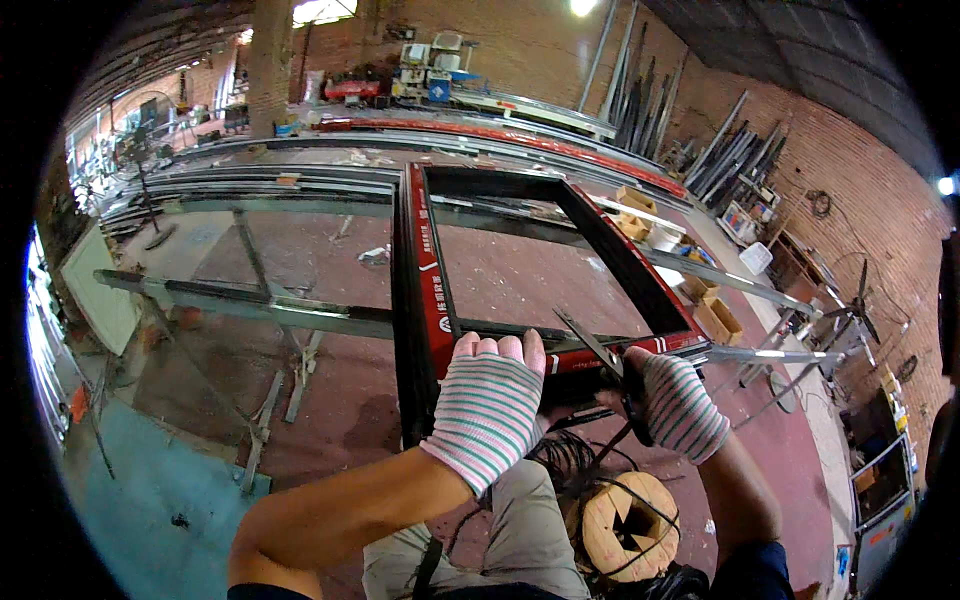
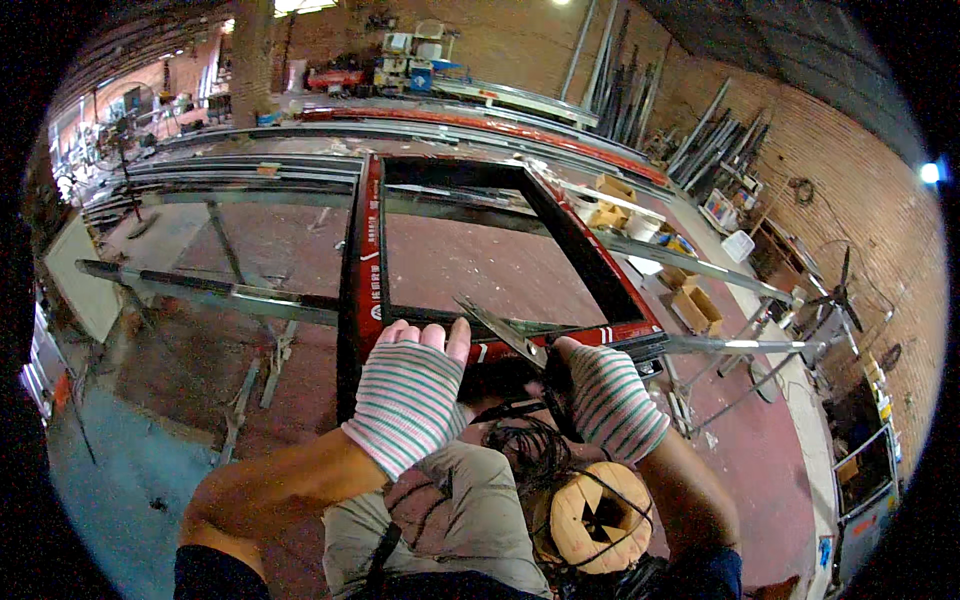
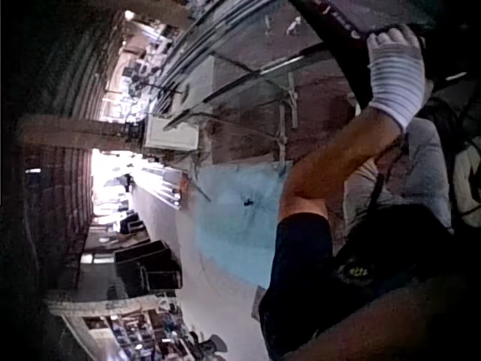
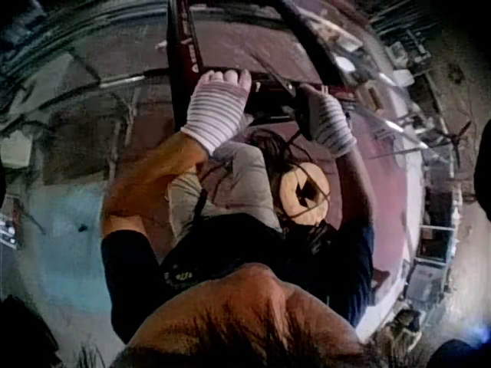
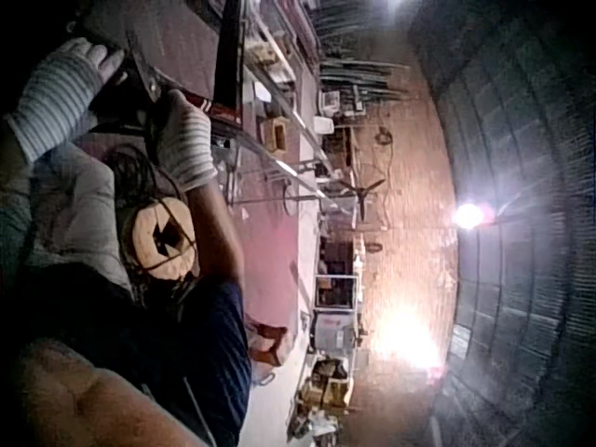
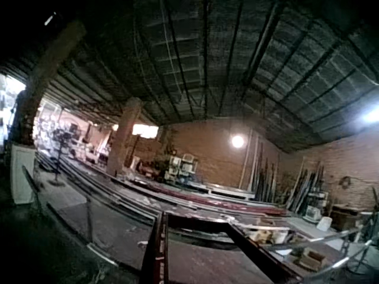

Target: The person sits on the floor and uses shears to trim a black rubber seal along the edges of a red and black window frame. They repeatedly reposition the frame and cut the seal in sections, then remove the trimmed pieces.

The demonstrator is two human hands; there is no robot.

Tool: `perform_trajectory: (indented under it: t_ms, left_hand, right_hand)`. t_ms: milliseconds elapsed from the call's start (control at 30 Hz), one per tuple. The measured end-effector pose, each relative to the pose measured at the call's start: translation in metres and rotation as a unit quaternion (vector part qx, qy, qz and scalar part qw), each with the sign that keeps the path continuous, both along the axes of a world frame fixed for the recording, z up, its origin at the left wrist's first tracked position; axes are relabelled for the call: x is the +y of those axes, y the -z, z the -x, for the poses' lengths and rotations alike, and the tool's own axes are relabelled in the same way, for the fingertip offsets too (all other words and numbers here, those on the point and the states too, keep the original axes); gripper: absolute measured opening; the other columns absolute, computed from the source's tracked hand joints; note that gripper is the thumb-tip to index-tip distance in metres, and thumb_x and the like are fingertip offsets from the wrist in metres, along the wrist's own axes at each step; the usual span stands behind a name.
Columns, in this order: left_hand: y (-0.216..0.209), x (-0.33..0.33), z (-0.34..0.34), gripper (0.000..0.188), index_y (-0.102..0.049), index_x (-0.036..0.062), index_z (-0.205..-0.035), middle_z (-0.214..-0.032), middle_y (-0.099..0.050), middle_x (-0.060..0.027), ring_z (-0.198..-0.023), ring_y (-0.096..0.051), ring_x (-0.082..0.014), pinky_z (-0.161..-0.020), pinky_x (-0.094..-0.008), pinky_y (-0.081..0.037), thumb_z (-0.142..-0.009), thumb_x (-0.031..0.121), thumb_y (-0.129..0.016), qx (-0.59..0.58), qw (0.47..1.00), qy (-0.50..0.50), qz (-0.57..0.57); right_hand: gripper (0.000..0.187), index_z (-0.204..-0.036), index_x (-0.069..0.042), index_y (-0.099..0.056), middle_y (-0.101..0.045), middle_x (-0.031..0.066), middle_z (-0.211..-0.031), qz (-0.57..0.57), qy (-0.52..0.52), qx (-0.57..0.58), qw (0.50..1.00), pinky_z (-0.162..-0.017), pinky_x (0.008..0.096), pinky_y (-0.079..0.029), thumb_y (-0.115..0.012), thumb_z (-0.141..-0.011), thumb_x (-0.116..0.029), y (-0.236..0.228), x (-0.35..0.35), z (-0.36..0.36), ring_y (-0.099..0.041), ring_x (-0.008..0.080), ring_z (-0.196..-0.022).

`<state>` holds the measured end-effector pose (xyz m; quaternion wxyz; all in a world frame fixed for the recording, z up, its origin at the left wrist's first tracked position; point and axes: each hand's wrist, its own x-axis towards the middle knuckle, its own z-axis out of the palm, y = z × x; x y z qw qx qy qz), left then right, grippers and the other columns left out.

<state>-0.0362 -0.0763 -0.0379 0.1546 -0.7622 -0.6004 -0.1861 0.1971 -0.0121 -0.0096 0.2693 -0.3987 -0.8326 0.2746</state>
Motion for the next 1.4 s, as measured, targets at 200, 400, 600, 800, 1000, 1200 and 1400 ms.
perform_trajectory:
  t_ms: [200, 400, 600, 800, 1000, 1200, 1400]
  left_hand:
    - [-0.009, 0.001, 0.019, 0.083, -0.058, -0.0006, -0.121, -0.096, -0.062, -0.0161, -0.094, -0.062, -0.0308, -0.088, -0.041, -0.05, -0.073, 0.065, -0.075, 0.022, 0.999, 0.005, 0.034]
    - [-0.006, -0.016, 0.106, 0.089, -0.062, 0.0011, -0.122, -0.102, -0.063, -0.0162, -0.094, -0.063, -0.0334, -0.088, -0.0435, -0.051, -0.069, 0.072, -0.074, 0.072, 0.996, 0.025, -0.034]
    - [-0.019, -0.016, 0.132, 0.076, -0.062, 0.0047, -0.124, -0.104, -0.065, -0.016, -0.098, -0.063, -0.0355, -0.09, -0.0442, -0.051, -0.074, 0.06, -0.077, 0.044, 0.996, 0.073, 0.017]
    - [-0.03, -0.005, 0.12, 0.054, -0.061, 0.005, -0.127, -0.101, -0.065, -0.0161, -0.095, -0.065, -0.0351, -0.085, -0.0425, -0.052, -0.09, 0.044, -0.068, -0.024, 0.989, 0.126, 0.079]
    - [-0.044, 0.007, 0.108, 0.053, -0.064, 0.0066, -0.125, -0.095, -0.066, -0.0153, -0.09, -0.066, -0.0346, -0.079, -0.0442, -0.054, -0.094, 0.049, -0.062, 0.073, 0.983, 0.103, 0.136]
    - [-0.056, 0.015, 0.106, 0.057, -0.061, 0.009, -0.131, -0.101, -0.066, -0.0148, -0.097, -0.066, -0.0351, -0.085, -0.0443, -0.053, -0.096, 0.054, -0.056, 0.12, 0.964, 0.089, 0.221]
    - [-0.052, 0.02, 0.108, 0.052, -0.06, 0.0067, -0.129, -0.104, -0.066, -0.0169, -0.099, -0.065, -0.0379, -0.086, -0.0457, -0.053, -0.098, 0.048, -0.057, 0.092, 0.964, 0.106, 0.225]
  right_hand:
    - [0.028, -0.103, 0.0, -0.064, -0.066, 0.0031, -0.087, 0.132, -0.044, 0.075, 0.987, -0.071, 0.0296, -0.05, -0.081, -0.085, -0.011, -0.007, 0.0, -0.033, -0.058, 0.0114, -0.078]
    - [0.038, -0.122, -0.001, -0.064, -0.071, 0.0057, -0.105, 0.12, -0.055, 0.026, 0.991, -0.091, 0.0293, -0.056, -0.074, -0.085, -0.001, -0.022, -0.013, -0.08, -0.066, 0.0128, -0.097]
    - [0.021, -0.099, -0.001, -0.069, -0.071, 0.0059, -0.086, 0.014, -0.001, -0.031, 0.999, -0.076, 0.031, -0.054, -0.079, -0.085, -0.011, -0.002, 0.0, -0.113, -0.064, 0.0127, -0.08]
    - [0.018, -0.099, -0.002, -0.067, -0.068, 0.0019, -0.083, 0.025, 0.037, 0.056, 0.997, -0.071, 0.0274, -0.051, -0.076, -0.084, -0.007, 0.019, 0.012, -0.108, -0.063, 0.0114, -0.078]
    - [0.015, -0.1, -0.004, -0.068, -0.069, -0.0001, -0.085, 0.059, 0.019, 0.13, 0.99, -0.07, 0.0273, -0.051, -0.076, -0.088, -0.008, 0.028, 0.012, -0.109, -0.061, 0.0086, -0.078]
    - [0.015, -0.099, -0.003, -0.067, -0.066, -0.0012, -0.082, 0.095, 0.045, 0.123, 0.987, -0.067, 0.0252, -0.049, -0.076, -0.088, -0.008, 0.021, 0.01, -0.107, -0.059, 0.0075, -0.076]
    - [0.017, -0.095, -0.004, -0.066, -0.063, -0.0026, -0.077, 0.084, 0.048, 0.118, 0.988, -0.061, 0.024, -0.047, -0.078, -0.087, -0.013, 0.021, 0.007, -0.108, -0.056, 0.0068, -0.071]
